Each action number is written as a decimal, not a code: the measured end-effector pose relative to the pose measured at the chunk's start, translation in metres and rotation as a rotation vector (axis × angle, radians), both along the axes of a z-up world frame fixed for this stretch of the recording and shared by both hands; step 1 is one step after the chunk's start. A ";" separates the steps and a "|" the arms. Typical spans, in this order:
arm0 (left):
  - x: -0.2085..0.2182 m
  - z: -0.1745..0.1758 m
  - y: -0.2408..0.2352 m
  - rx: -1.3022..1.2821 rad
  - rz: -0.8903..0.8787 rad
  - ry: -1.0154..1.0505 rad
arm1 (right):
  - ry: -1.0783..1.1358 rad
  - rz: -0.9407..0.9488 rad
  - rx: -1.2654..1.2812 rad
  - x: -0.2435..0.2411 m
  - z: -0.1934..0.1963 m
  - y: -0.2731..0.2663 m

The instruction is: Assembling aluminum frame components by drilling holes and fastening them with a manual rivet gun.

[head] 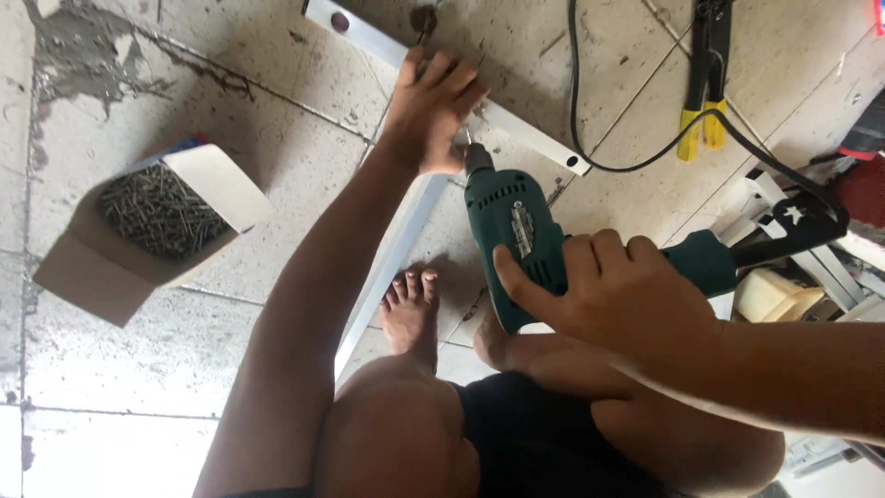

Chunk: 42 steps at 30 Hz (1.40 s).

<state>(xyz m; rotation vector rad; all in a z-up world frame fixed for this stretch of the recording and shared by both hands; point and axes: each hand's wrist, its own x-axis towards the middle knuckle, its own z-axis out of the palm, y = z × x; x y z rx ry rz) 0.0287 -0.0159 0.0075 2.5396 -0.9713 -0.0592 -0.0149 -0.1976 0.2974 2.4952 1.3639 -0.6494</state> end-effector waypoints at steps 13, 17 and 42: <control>0.000 -0.001 0.000 0.017 -0.009 0.052 | 0.054 0.078 -0.012 0.015 0.002 0.001; 0.002 -0.004 -0.002 0.016 -0.013 0.045 | 0.048 0.081 -0.023 0.018 0.001 0.000; 0.006 0.010 -0.001 0.046 -0.031 0.121 | 0.222 -0.142 -0.091 0.030 0.001 -0.015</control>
